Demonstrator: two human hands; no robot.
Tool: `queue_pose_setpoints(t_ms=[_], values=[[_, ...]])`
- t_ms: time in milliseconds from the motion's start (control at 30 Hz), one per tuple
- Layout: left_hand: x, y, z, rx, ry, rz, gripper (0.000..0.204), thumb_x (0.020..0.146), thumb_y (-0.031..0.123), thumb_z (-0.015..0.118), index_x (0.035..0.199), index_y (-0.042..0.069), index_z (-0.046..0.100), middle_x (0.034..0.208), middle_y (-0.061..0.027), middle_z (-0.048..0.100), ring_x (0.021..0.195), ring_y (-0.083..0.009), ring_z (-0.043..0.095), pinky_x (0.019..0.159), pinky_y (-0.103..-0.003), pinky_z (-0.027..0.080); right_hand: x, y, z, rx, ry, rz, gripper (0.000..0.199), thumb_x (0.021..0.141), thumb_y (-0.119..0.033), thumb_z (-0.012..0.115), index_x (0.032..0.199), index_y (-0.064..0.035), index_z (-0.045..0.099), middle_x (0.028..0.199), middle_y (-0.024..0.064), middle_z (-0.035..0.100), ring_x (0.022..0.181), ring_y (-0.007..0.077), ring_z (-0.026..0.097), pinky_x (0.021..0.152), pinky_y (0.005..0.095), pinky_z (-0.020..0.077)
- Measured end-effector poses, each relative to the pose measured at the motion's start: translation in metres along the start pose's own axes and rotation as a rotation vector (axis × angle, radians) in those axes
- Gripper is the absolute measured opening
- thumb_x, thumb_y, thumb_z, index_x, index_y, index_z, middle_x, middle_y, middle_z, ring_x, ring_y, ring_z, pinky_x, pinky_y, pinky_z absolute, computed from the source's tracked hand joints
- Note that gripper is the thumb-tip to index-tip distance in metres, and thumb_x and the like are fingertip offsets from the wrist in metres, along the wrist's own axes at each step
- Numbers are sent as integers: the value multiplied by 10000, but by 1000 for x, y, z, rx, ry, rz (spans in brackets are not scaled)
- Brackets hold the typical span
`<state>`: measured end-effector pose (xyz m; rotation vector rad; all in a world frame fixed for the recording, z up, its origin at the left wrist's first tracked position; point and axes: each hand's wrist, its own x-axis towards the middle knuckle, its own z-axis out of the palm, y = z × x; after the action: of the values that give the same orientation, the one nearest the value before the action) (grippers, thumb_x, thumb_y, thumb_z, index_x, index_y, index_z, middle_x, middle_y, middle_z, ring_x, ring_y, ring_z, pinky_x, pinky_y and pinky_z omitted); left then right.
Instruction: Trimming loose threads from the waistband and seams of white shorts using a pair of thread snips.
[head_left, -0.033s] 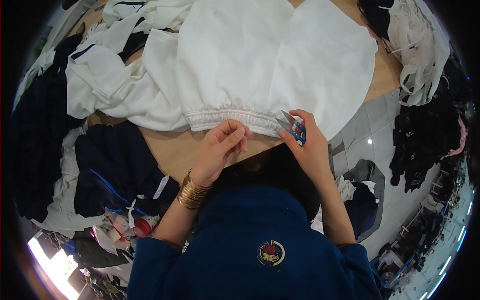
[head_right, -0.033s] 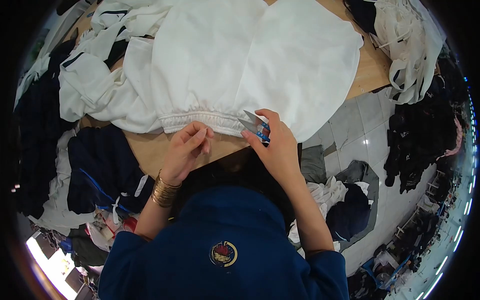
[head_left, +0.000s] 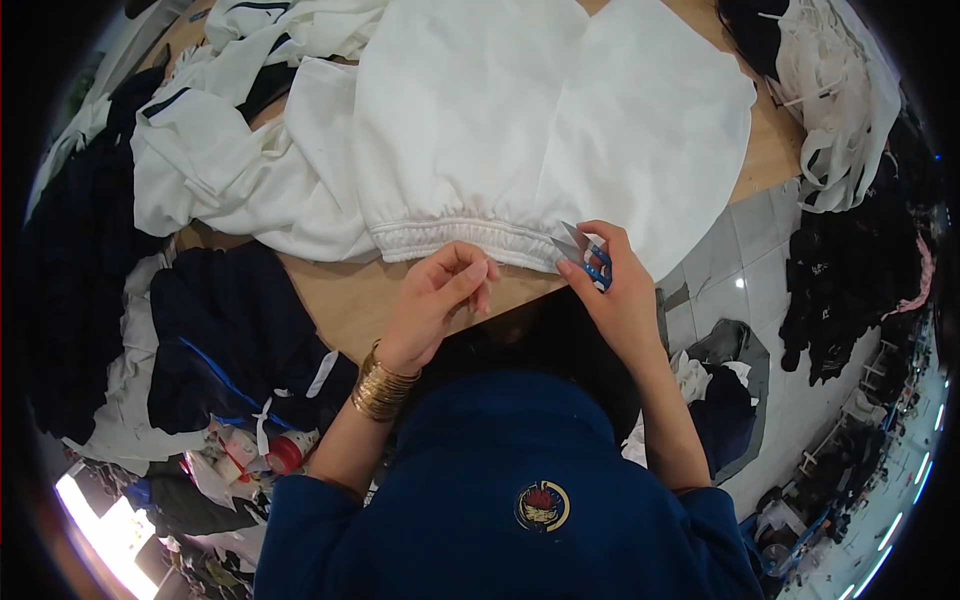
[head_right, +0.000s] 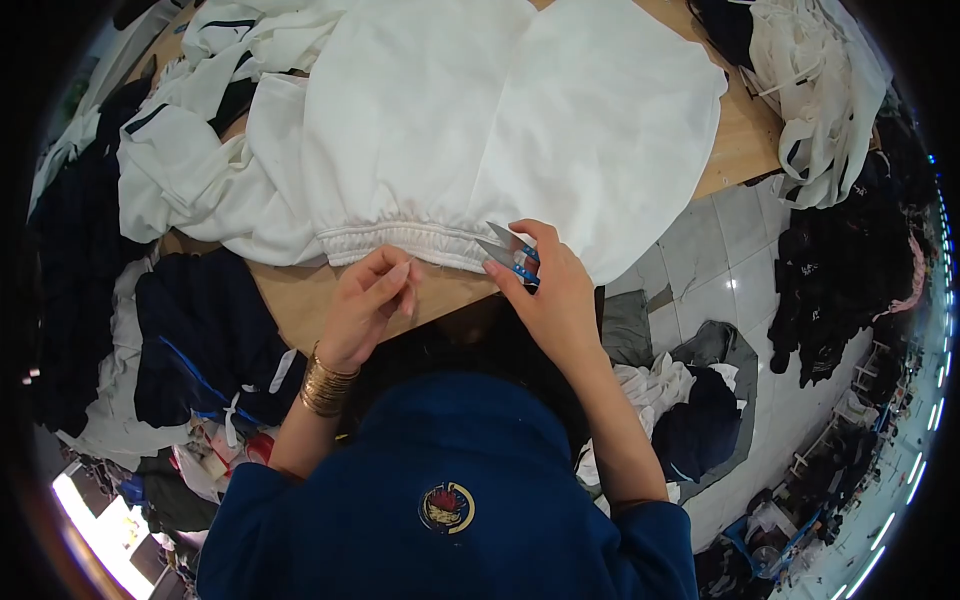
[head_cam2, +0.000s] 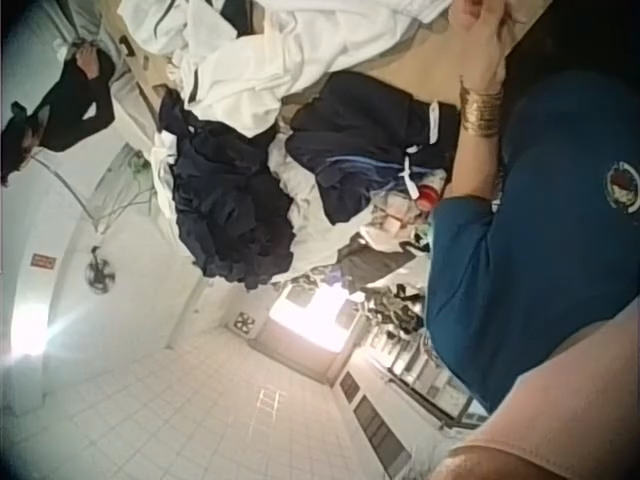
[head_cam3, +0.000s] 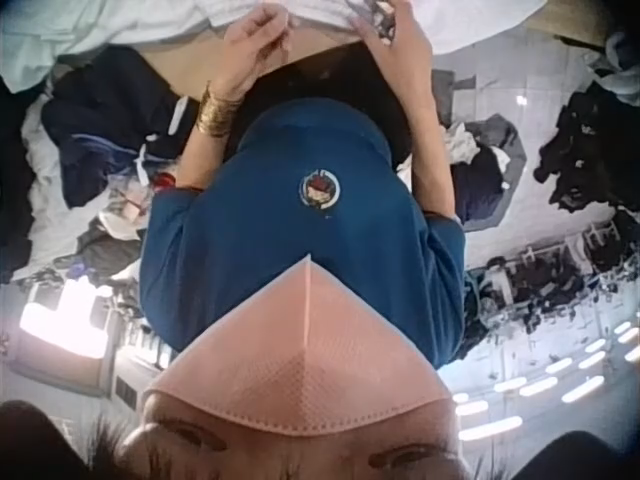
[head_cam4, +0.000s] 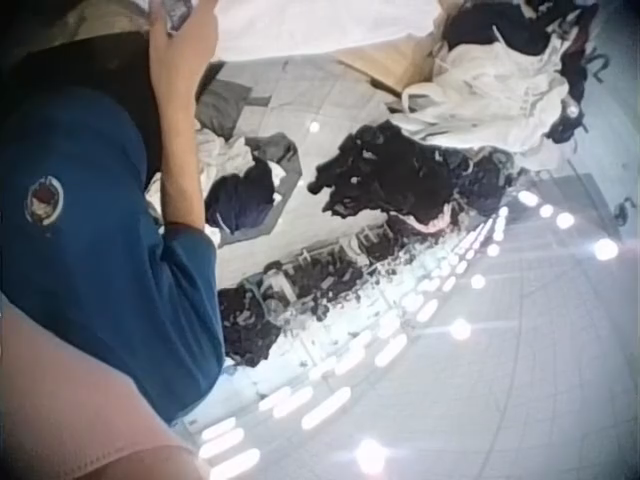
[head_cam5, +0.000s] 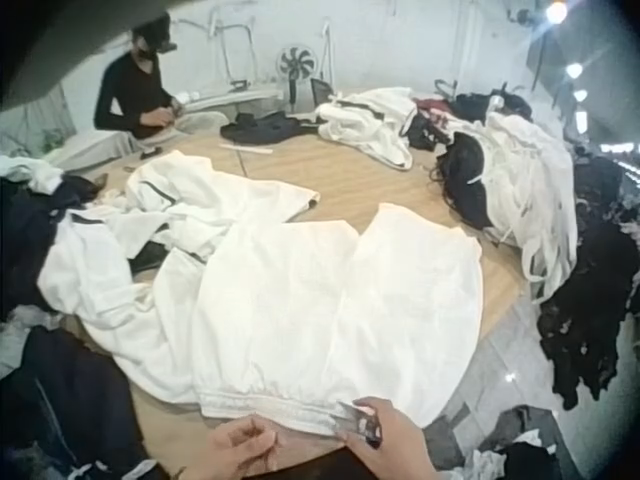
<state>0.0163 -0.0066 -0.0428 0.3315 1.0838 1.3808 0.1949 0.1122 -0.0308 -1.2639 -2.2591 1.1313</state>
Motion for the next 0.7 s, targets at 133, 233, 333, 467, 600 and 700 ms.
queue_pose_setpoints(t_ms=[133, 233, 333, 467, 600, 700], values=[[-23, 21, -9, 126, -219, -77, 130, 903, 147, 560, 863, 24, 547, 707, -13, 567, 607, -83, 544, 576, -224, 457, -1, -1, 1, -20, 0, 16, 396, 797, -275, 682, 1090, -70, 510, 826, 112, 594, 719, 242, 575, 645, 344, 463], [-26, 25, -10, 686, -318, -239, 129, 901, 143, 553, 856, 23, 556, 673, -23, 583, 601, -85, 561, 553, -233, 456, -1, 3, 4, -5, 43, 3, 376, 800, -265, 676, 1079, -69, 516, 827, 104, 590, 717, 236, 565, 644, 343, 457], [-25, 15, -3, 1018, -367, -139, 109, 878, 124, 569, 874, 16, 582, 670, -57, 595, 629, -132, 587, 575, -245, 458, 1, 4, 4, -40, 40, -53, 353, 804, -253, 671, 1067, -70, 525, 846, 95, 590, 720, 232, 565, 648, 340, 457], [-8, -6, 13, 904, 66, 281, 104, 834, 89, 610, 909, 18, 595, 785, -82, 586, 686, -206, 596, 606, -286, 475, 1, 6, 7, -50, 13, -28, 345, 800, -238, 671, 1070, -77, 528, 870, 87, 591, 729, 229, 569, 651, 338, 459], [24, -19, 12, 1024, 270, 537, 143, 797, 57, 648, 928, 24, 602, 860, -82, 570, 696, -167, 585, 611, -256, 472, 3, 3, 20, 64, 66, 11, 376, 803, -208, 664, 1116, -74, 505, 863, 89, 587, 739, 227, 566, 688, 346, 443], [36, -27, 13, 1074, 313, 621, 181, 770, 60, 678, 929, 27, 599, 834, -69, 561, 671, -165, 572, 606, -258, 468, 3, 7, 21, -24, 110, -86, 370, 809, -191, 651, 1123, -70, 498, 854, 74, 584, 755, 218, 554, 716, 353, 399]])
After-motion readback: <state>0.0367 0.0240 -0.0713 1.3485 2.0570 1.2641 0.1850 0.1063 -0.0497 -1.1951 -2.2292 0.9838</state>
